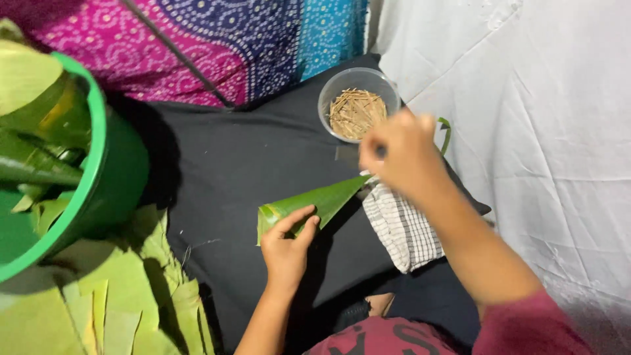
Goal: Cleaning banana leaves with a cloth and rolling them into cones secured with small wooden sticks.
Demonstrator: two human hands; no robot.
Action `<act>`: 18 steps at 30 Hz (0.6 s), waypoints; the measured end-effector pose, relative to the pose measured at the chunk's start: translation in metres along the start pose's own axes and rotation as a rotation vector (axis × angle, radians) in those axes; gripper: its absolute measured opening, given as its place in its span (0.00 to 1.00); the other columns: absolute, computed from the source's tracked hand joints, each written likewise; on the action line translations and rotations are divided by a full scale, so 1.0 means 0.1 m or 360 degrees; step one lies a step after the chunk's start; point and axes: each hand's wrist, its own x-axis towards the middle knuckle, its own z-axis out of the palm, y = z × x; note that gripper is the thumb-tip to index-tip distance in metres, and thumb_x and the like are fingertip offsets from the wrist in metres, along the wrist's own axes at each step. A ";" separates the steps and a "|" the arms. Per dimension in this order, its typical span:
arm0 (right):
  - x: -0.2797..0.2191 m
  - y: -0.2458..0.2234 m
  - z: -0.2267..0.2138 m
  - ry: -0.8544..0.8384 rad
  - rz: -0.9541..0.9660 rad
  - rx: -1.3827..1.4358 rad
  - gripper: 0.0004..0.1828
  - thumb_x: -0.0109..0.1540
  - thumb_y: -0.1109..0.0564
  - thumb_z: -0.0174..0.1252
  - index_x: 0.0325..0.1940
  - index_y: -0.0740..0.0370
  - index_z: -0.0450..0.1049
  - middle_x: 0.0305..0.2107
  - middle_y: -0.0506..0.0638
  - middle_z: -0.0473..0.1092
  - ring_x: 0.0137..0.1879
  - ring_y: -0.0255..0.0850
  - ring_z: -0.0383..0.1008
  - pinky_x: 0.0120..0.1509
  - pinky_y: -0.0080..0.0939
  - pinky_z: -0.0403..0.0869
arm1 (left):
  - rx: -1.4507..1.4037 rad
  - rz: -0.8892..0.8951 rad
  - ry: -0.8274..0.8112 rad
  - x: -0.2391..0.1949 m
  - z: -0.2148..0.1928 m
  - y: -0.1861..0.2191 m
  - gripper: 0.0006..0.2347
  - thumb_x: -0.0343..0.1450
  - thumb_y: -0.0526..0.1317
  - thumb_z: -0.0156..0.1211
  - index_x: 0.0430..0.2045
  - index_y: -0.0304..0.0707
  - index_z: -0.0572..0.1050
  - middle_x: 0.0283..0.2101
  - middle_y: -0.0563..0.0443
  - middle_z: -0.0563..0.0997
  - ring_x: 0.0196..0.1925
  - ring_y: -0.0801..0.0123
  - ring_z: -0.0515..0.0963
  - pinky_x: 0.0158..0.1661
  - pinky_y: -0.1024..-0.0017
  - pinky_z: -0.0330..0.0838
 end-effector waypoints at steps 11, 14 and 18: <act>-0.84 -1.21 -0.14 0.0237 -0.0210 0.0343 0.10 0.49 0.62 0.60 0.19 0.48 0.69 0.14 0.37 0.63 0.29 0.38 0.69 0.43 0.39 0.63 | 0.0091 0.0198 0.0320 -0.63 -0.41 0.43 0.10 0.59 0.35 0.77 0.31 0.52 0.89 0.28 0.53 0.89 0.35 0.68 0.88 0.42 0.70 0.80; -0.99 -1.30 -0.06 0.0244 -0.0123 0.0482 0.08 0.51 0.61 0.63 0.22 0.48 0.72 0.14 0.37 0.65 0.30 0.38 0.70 0.43 0.38 0.64 | 0.0067 0.0214 0.0313 -0.83 -0.44 0.51 0.10 0.58 0.35 0.77 0.30 0.53 0.89 0.28 0.53 0.89 0.35 0.67 0.88 0.40 0.70 0.80; -1.20 -1.34 -0.08 0.0168 0.0153 0.0632 0.03 0.56 0.54 0.67 0.30 0.45 0.78 0.18 0.35 0.71 0.35 0.37 0.74 0.47 0.38 0.65 | -0.0016 0.0223 0.0366 -0.93 -0.50 0.53 0.09 0.60 0.35 0.76 0.31 0.51 0.89 0.28 0.50 0.89 0.35 0.69 0.87 0.41 0.69 0.80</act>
